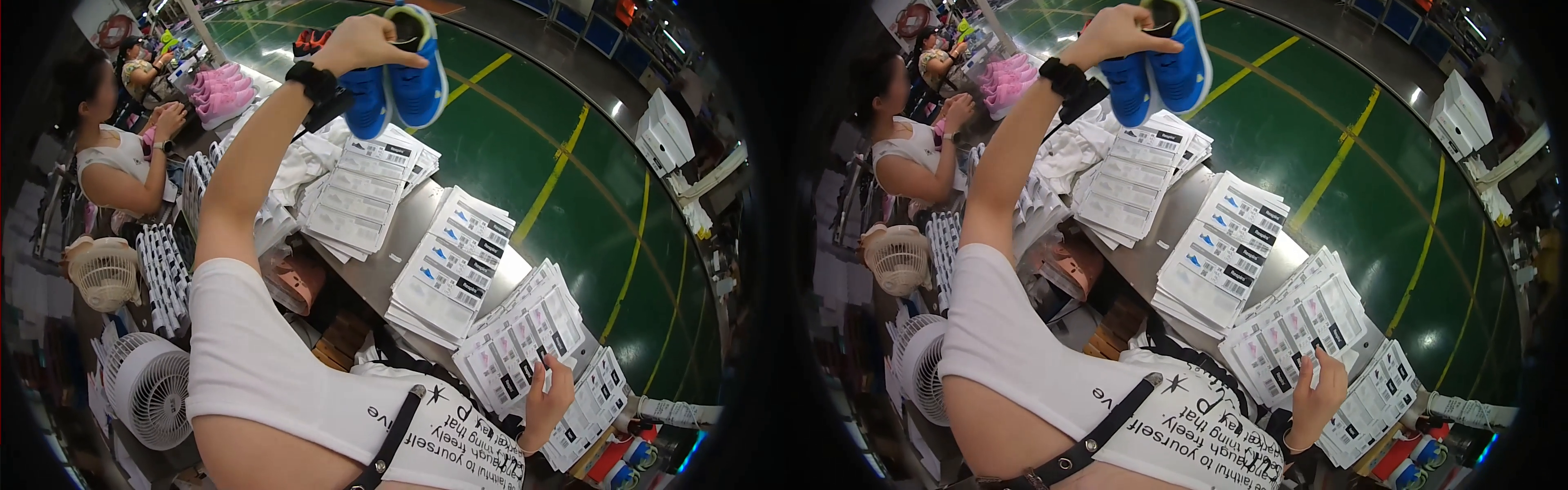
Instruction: Inspect shoes and match them with corresponding labels on an assembly line.
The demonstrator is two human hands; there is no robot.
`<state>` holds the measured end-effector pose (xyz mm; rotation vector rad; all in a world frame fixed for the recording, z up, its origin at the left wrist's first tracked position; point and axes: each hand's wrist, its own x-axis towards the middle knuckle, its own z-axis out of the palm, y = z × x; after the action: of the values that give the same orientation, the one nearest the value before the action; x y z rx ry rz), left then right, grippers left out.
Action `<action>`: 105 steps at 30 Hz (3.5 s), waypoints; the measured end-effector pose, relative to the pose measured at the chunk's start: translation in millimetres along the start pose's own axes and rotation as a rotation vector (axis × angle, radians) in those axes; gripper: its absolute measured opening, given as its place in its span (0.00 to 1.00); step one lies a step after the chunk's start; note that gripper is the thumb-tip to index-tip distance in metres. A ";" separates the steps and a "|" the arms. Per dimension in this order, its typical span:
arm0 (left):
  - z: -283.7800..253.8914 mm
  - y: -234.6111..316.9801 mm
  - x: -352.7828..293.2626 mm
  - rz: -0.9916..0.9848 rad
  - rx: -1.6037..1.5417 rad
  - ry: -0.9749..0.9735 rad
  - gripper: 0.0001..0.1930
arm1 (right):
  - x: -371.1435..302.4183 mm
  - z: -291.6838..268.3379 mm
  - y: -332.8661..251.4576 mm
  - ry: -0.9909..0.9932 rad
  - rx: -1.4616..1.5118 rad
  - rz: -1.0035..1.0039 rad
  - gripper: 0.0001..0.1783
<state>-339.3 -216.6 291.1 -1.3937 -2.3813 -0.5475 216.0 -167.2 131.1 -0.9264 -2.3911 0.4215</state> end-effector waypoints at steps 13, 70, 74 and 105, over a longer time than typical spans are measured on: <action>43.7 254.4 -90.1 1.495 0.107 -0.233 0.09 | -31.7 -25.3 7.7 0.230 0.297 0.369 0.19; 127.6 318.5 -125.3 0.440 -1.003 -0.905 0.08 | 91.9 -38.0 69.3 -0.337 0.883 0.513 0.09; 129.1 321.5 -121.4 0.304 -1.046 -1.032 0.08 | 89.4 -36.2 68.7 -0.291 0.851 0.519 0.09; 95.1 303.1 -179.9 0.401 -0.582 -1.041 0.35 | 27.4 -38.5 21.0 -0.270 0.187 0.406 0.33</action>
<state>3.3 -170.5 173.9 -2.8982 -2.5684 -0.4788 232.4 -129.6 162.5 -1.3394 -2.3355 0.9601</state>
